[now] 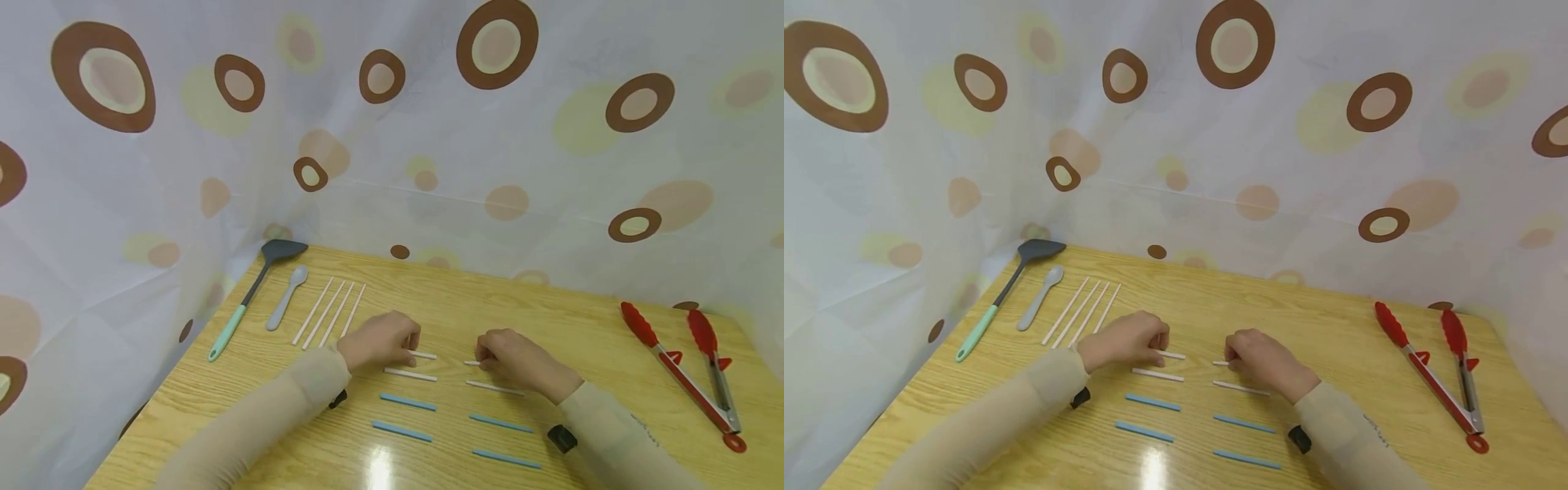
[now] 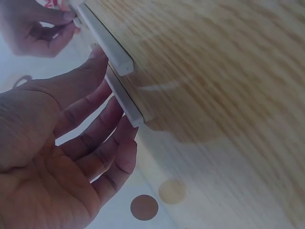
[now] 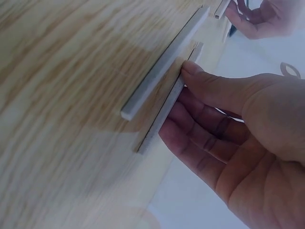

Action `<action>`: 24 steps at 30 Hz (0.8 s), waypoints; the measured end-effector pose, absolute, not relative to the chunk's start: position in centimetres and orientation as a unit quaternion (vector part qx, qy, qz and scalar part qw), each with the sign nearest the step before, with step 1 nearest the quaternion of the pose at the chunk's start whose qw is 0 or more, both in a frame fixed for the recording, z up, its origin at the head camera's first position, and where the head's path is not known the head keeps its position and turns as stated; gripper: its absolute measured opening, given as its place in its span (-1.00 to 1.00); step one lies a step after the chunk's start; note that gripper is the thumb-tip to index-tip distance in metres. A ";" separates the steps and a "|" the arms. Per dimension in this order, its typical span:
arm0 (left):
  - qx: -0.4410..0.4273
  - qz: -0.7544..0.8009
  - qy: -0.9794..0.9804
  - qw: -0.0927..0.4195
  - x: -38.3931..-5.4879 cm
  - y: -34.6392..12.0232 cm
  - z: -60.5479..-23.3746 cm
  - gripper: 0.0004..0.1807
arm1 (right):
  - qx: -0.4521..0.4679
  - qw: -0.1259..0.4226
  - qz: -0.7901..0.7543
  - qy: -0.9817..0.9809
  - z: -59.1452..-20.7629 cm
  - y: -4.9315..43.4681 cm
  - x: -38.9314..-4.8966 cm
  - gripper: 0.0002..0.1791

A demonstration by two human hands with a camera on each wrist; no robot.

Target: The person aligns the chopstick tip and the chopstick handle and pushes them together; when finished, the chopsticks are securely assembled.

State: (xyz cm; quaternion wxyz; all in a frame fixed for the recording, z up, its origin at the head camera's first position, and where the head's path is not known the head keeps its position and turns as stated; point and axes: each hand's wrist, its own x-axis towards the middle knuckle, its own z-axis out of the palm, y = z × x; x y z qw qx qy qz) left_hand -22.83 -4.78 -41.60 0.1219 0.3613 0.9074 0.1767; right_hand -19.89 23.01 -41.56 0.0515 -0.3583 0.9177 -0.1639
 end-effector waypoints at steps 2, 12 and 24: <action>0.366 0.169 0.908 0.116 -22.8 -4.5 -41.6 -0.79 | -0.360 0.047 -0.162 0.917 -41.6 23.0 -19.9 -0.82; 0.387 0.145 0.905 0.104 -22.6 -3.9 -41.8 -0.85 | -0.385 0.022 -0.151 0.910 -41.5 23.0 -19.6 -0.81; 0.370 0.139 0.911 0.115 -22.4 -4.0 -41.2 -0.90 | -0.400 -0.007 -0.140 0.906 -41.4 23.1 -19.9 -0.81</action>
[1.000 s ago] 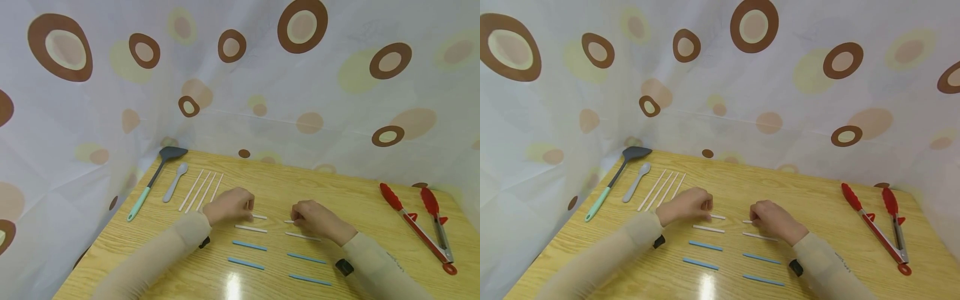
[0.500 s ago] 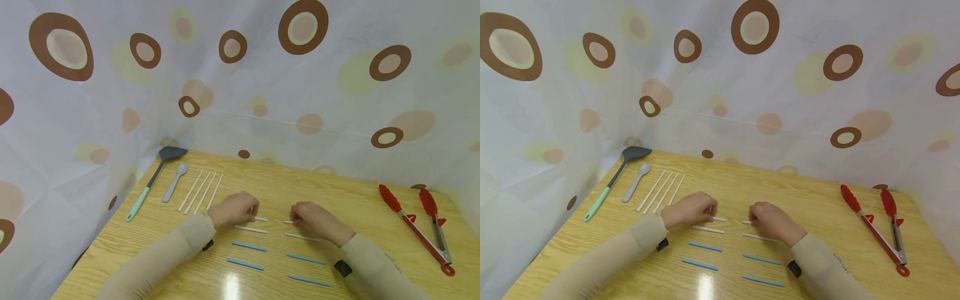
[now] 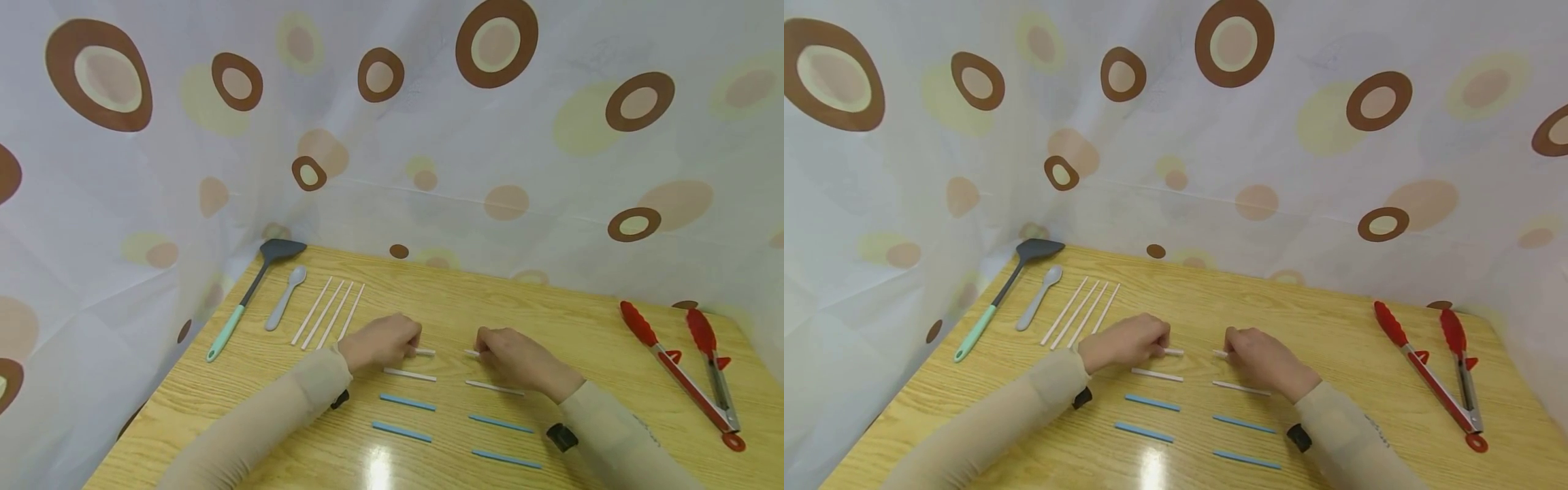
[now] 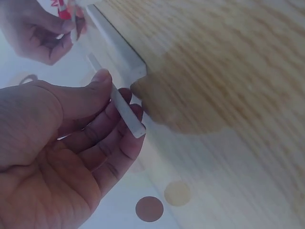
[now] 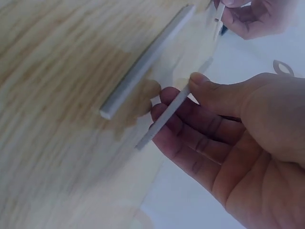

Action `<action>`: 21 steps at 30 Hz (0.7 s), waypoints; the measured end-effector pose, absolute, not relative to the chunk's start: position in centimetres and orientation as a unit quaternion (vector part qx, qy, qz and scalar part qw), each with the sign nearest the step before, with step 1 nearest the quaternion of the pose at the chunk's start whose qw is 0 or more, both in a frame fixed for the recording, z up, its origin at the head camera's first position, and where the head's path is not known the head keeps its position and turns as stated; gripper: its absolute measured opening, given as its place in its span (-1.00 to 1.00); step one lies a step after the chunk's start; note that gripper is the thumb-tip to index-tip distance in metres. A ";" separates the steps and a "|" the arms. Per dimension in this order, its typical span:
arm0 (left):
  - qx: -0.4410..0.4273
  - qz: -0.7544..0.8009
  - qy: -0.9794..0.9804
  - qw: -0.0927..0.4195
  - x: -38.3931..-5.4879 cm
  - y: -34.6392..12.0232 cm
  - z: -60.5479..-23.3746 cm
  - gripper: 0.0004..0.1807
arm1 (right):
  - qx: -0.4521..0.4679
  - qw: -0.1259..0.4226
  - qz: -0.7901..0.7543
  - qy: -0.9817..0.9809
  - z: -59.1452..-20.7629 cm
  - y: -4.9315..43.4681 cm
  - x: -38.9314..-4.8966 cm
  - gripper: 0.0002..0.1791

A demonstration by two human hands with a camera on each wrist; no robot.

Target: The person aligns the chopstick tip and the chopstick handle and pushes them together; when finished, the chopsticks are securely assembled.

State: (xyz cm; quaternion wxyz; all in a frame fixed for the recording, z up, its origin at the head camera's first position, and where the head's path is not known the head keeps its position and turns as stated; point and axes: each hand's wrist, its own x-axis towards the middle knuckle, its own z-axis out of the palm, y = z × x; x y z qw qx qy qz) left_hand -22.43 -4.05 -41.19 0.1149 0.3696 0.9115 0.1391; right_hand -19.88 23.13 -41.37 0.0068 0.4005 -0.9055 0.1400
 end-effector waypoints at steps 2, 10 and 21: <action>0.370 0.156 0.909 0.112 -22.6 -4.2 -40.9 -0.89 | 0.405 0.016 0.140 -0.903 -41.2 23.2 -19.9 -0.79; 0.368 0.184 0.907 0.087 -23.8 -4.7 -39.8 -0.87 | 0.394 0.025 0.160 -0.905 -40.6 23.5 -20.2 -0.80; 0.371 0.157 0.913 0.059 -23.9 -4.4 -39.1 -0.93 | 0.374 0.078 0.149 -0.912 -39.3 23.0 -20.4 -0.85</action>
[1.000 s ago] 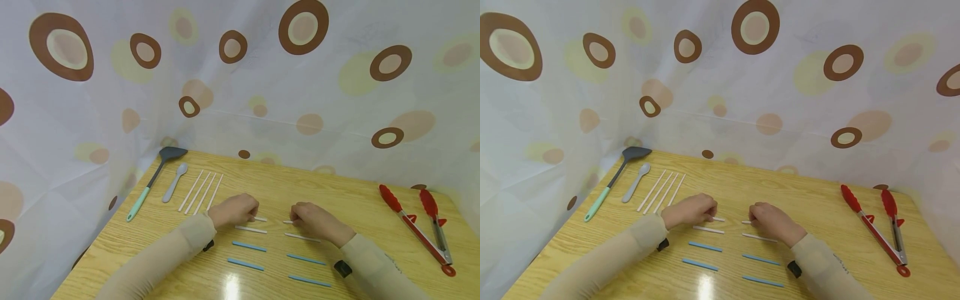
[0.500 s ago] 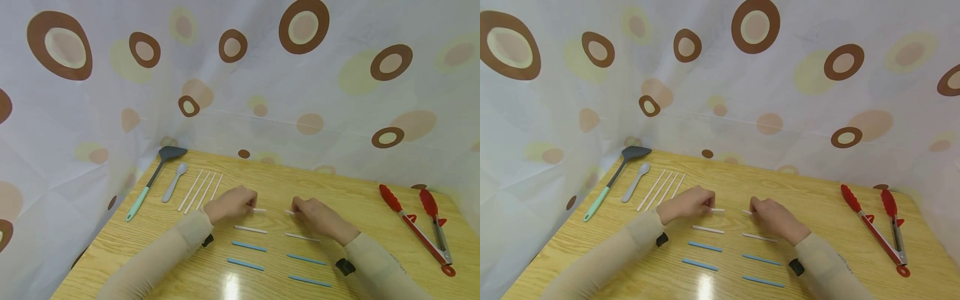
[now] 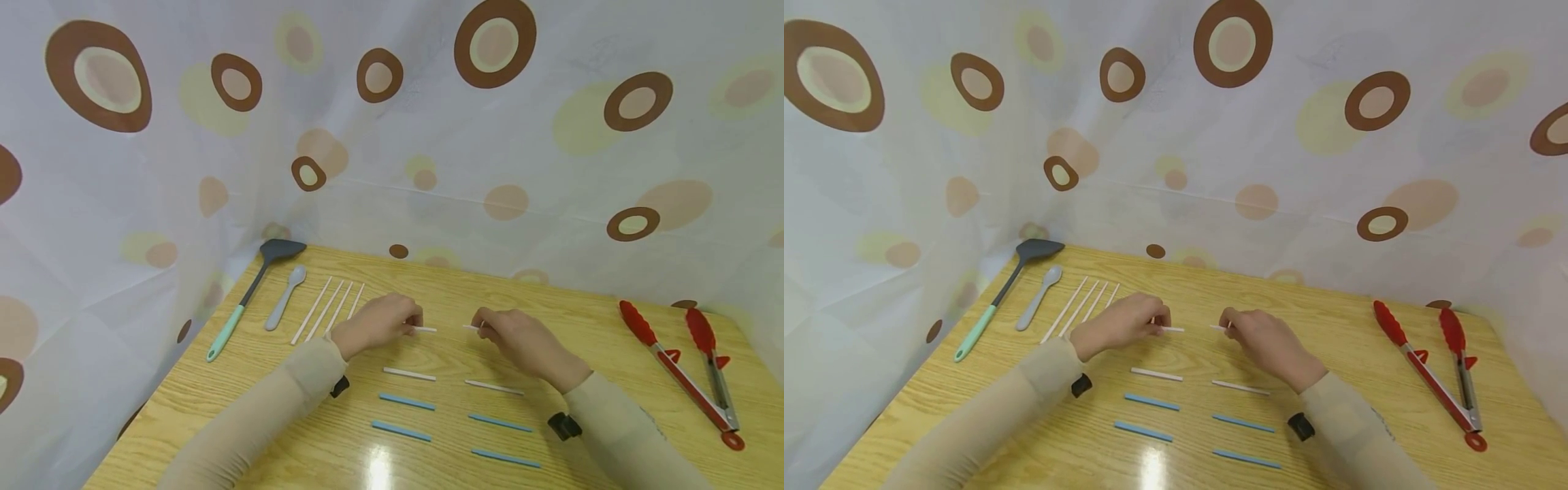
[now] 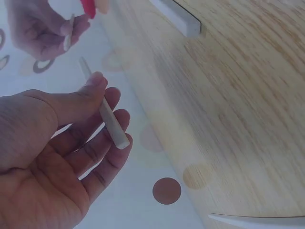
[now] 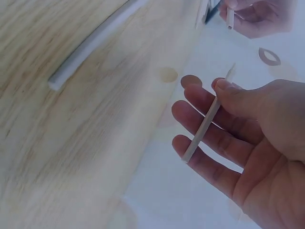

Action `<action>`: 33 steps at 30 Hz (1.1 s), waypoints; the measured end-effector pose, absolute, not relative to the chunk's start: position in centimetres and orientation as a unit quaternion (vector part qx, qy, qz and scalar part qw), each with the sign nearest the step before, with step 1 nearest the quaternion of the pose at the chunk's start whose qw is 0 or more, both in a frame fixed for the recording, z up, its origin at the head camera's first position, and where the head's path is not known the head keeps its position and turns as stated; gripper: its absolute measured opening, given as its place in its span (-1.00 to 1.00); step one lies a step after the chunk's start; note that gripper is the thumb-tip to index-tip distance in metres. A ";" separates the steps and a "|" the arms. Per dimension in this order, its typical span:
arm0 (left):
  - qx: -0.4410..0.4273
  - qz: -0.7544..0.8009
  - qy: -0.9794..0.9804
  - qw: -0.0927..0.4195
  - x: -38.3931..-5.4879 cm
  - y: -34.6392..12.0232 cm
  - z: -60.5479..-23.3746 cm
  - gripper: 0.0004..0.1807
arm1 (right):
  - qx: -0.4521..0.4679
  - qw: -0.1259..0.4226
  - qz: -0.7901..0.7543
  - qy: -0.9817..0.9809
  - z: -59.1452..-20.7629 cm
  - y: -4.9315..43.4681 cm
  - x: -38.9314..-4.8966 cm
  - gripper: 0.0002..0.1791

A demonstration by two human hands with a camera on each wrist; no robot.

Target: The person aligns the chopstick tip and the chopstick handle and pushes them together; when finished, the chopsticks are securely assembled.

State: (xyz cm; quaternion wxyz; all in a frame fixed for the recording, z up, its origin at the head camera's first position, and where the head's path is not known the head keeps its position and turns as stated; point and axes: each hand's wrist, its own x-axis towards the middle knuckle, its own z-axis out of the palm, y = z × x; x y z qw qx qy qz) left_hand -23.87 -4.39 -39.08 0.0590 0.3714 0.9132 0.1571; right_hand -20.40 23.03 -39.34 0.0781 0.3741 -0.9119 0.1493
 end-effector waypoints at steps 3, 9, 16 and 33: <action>0.370 0.164 0.913 0.052 -23.7 -4.3 -39.0 -0.94 | 0.383 0.085 0.150 -0.908 -39.1 22.9 -20.4 -0.83; 0.372 0.181 0.910 0.020 -23.5 -4.1 -38.9 -0.91 | 0.378 0.076 0.152 -0.910 -38.8 22.8 -20.4 -0.81; 0.378 0.171 0.910 -0.004 -23.3 -3.7 -38.5 -0.84 | 0.363 0.069 0.153 -0.917 -38.2 22.3 -20.4 -0.79; 0.382 0.173 0.907 -0.027 -23.1 -3.4 -38.6 -0.82 | 0.386 0.091 0.156 -0.905 -38.4 21.4 -20.7 -0.86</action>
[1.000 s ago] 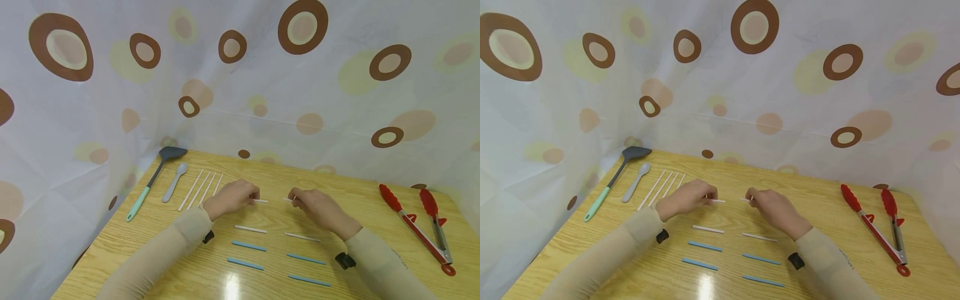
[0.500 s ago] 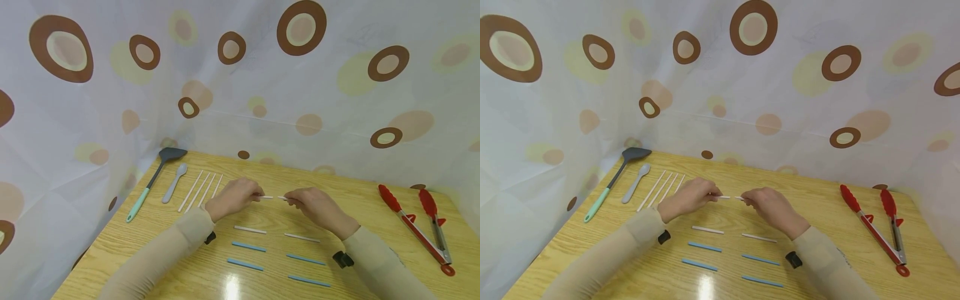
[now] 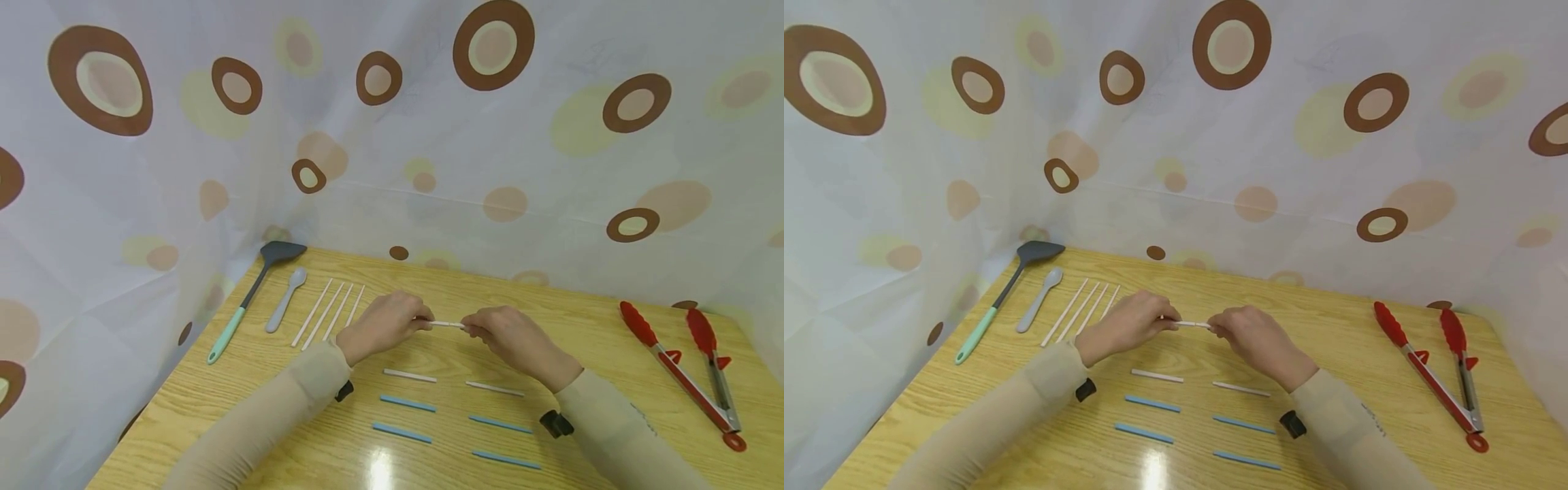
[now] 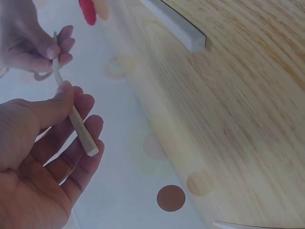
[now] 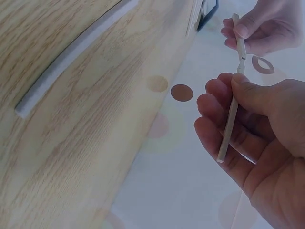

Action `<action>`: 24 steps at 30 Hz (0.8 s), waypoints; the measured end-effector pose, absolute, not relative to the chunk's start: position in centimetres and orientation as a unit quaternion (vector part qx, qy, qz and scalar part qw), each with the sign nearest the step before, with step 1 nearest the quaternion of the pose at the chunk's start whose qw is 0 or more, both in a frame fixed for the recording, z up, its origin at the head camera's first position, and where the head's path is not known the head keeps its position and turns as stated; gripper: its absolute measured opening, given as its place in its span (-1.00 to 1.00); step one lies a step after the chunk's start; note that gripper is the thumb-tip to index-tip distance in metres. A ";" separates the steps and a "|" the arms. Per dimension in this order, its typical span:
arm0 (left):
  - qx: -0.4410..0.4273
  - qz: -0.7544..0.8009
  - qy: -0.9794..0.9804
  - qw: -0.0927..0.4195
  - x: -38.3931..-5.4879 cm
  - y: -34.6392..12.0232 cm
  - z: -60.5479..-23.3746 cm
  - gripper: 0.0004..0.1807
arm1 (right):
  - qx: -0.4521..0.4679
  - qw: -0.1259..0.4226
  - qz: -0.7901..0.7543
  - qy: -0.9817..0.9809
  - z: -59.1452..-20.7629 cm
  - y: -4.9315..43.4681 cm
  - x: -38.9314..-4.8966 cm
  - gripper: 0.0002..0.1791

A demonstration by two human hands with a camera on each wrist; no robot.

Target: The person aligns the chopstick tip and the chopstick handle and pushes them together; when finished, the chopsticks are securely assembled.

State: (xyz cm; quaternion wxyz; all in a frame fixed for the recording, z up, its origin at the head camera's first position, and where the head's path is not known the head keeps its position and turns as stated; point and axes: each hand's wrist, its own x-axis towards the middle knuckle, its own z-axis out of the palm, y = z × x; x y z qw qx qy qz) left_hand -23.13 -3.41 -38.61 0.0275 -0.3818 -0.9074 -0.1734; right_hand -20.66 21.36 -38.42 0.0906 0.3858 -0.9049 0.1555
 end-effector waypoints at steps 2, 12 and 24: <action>-0.381 -0.173 -0.908 0.030 -23.1 -3.4 -38.6 -0.82 | 0.386 0.094 0.156 -0.904 -38.4 21.3 -20.6 -0.87; -0.389 -0.159 -0.906 0.044 -23.0 -3.1 -38.6 -0.82 | 0.380 0.083 0.154 -0.908 -38.5 21.1 -20.5 -0.88; -0.439 -0.196 -0.873 0.083 -22.9 -2.8 -38.7 -0.83 | 0.406 0.135 0.139 -0.893 -38.4 20.8 -20.4 -0.81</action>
